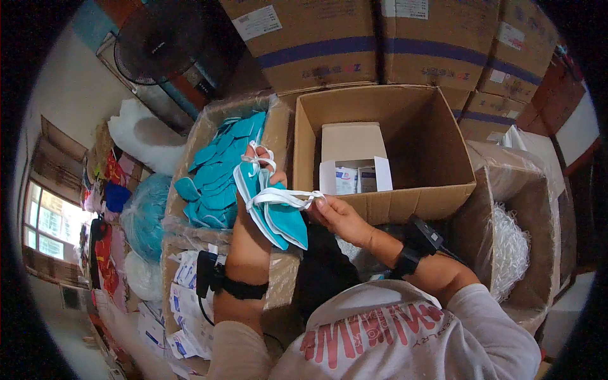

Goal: Unpack face masks from a shipping container and inspect them.

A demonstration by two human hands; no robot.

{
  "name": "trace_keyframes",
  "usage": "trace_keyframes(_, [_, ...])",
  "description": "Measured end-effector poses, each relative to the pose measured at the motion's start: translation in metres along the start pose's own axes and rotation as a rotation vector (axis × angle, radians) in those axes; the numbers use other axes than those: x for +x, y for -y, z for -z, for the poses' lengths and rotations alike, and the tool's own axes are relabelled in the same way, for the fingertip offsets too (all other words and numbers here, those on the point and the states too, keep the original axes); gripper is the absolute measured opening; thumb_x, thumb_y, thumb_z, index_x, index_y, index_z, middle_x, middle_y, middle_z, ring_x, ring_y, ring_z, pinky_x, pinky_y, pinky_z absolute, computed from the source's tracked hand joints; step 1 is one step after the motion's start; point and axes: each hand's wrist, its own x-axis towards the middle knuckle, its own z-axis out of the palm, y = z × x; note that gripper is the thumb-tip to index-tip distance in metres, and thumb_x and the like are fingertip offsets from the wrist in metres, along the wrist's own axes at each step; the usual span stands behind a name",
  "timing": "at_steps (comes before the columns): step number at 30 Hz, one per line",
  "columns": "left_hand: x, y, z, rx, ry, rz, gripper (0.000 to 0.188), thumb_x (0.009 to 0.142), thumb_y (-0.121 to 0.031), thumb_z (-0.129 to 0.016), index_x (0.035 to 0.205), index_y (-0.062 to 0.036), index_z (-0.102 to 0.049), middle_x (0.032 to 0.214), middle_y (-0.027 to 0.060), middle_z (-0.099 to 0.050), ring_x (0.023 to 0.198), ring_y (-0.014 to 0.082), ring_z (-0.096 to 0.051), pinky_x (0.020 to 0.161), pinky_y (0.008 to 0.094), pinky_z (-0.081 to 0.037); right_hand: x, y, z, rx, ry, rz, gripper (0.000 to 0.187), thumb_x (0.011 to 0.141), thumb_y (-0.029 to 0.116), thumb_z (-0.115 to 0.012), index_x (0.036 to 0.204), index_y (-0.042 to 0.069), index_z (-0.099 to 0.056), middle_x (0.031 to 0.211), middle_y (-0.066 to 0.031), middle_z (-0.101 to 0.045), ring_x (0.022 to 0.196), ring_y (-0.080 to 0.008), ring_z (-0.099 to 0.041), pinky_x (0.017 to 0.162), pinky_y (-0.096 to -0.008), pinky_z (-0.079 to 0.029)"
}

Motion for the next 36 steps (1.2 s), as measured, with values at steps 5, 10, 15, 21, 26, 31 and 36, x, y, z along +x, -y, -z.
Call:
trace_keyframes(5, [-0.004, 0.007, 0.003, -0.031, -0.015, 0.063, 0.034, 0.091, -0.039, -0.037, 0.084, -0.0119, -0.056, 0.062, -0.0002, -0.054, 0.048, 0.0128, -0.046, 0.039, 0.0280, -0.035, -0.008, 0.023, -0.003, 0.164, 0.102, -0.259, 0.031, 0.092, 0.038, -0.038, 0.080, 0.011, -0.049, 0.062, 0.0049, -0.037, 0.052, -0.0060, -0.033, 0.045, -0.0213, -0.028])
trace_keyframes(10, [-0.019, 0.024, -0.002, -0.033, -0.135, 0.040, 0.028, 0.091, -0.040, -0.038, 0.082, -0.0175, -0.052, 0.058, 0.0005, -0.045, 0.046, 0.0125, -0.040, 0.039, 0.0286, -0.035, -0.011, 0.024, -0.014, 0.349, 0.100, -0.377, 0.030, 0.091, 0.040, -0.038, 0.084, 0.013, -0.049, 0.061, 0.0046, -0.036, 0.050, -0.0064, -0.031, 0.044, -0.0202, -0.024])
trace_keyframes(15, [-0.024, 0.002, 0.063, -0.194, 0.003, 0.213, 0.041, 0.083, -0.053, -0.045, 0.069, -0.0137, -0.046, 0.058, 0.0015, -0.043, 0.055, 0.0146, -0.042, 0.051, 0.0300, -0.036, -0.017, 0.029, -0.017, 0.288, 0.111, -0.372, 0.032, 0.091, 0.042, -0.037, 0.085, 0.013, -0.049, 0.059, 0.0050, -0.037, 0.049, -0.0064, -0.031, 0.043, -0.0206, -0.025])
trace_keyframes(21, [-0.038, -0.017, 0.007, 0.510, -0.836, -0.461, 0.035, 0.084, -0.039, -0.053, 0.097, -0.0072, -0.052, 0.073, 0.0006, -0.051, 0.066, 0.0116, -0.047, 0.058, 0.0265, -0.041, -0.028, 0.050, 0.024, 0.032, 0.086, -0.422, 0.038, 0.089, 0.044, -0.041, 0.085, 0.009, -0.055, 0.060, 0.0059, -0.039, 0.046, -0.0041, -0.031, 0.040, -0.0186, -0.025])
trace_keyframes(26, [-0.074, -0.079, 0.053, 1.216, -0.874, -0.612, 0.043, 0.086, -0.041, -0.050, 0.096, -0.0004, -0.056, 0.080, 0.0035, -0.054, 0.073, 0.0136, -0.049, 0.066, 0.0259, -0.041, -0.035, 0.086, 0.049, -0.327, 0.346, -0.514, 0.037, 0.091, 0.039, -0.040, 0.088, 0.008, -0.061, 0.061, 0.0077, -0.037, 0.054, -0.0033, -0.032, 0.048, -0.0191, -0.029])
trace_keyframes(31, [-0.068, -0.049, 0.018, 1.929, -0.636, -0.691, 0.027, 0.078, -0.020, -0.064, 0.096, -0.0020, -0.060, 0.085, 0.0086, -0.059, 0.077, 0.0176, -0.054, 0.068, 0.0304, -0.044, -0.026, 0.090, 0.047, -0.857, 0.499, -0.267, 0.035, 0.090, 0.036, -0.043, 0.092, 0.005, -0.059, 0.066, -0.0065, -0.053, 0.060, -0.0175, -0.048, 0.056, -0.0310, -0.039])
trace_keyframes(36, [-0.063, 0.056, 0.007, 1.617, 0.032, 0.032, 0.027, 0.074, -0.012, -0.064, 0.100, -0.0046, -0.060, 0.090, 0.0086, -0.061, 0.082, 0.0180, -0.058, 0.073, 0.0300, -0.045, -0.019, 0.093, 0.012, -1.143, 0.515, -0.207, 0.029, 0.088, 0.029, -0.044, 0.082, 0.003, -0.054, 0.078, -0.0211, -0.057, 0.077, -0.0390, -0.054, 0.066, -0.0440, -0.042])
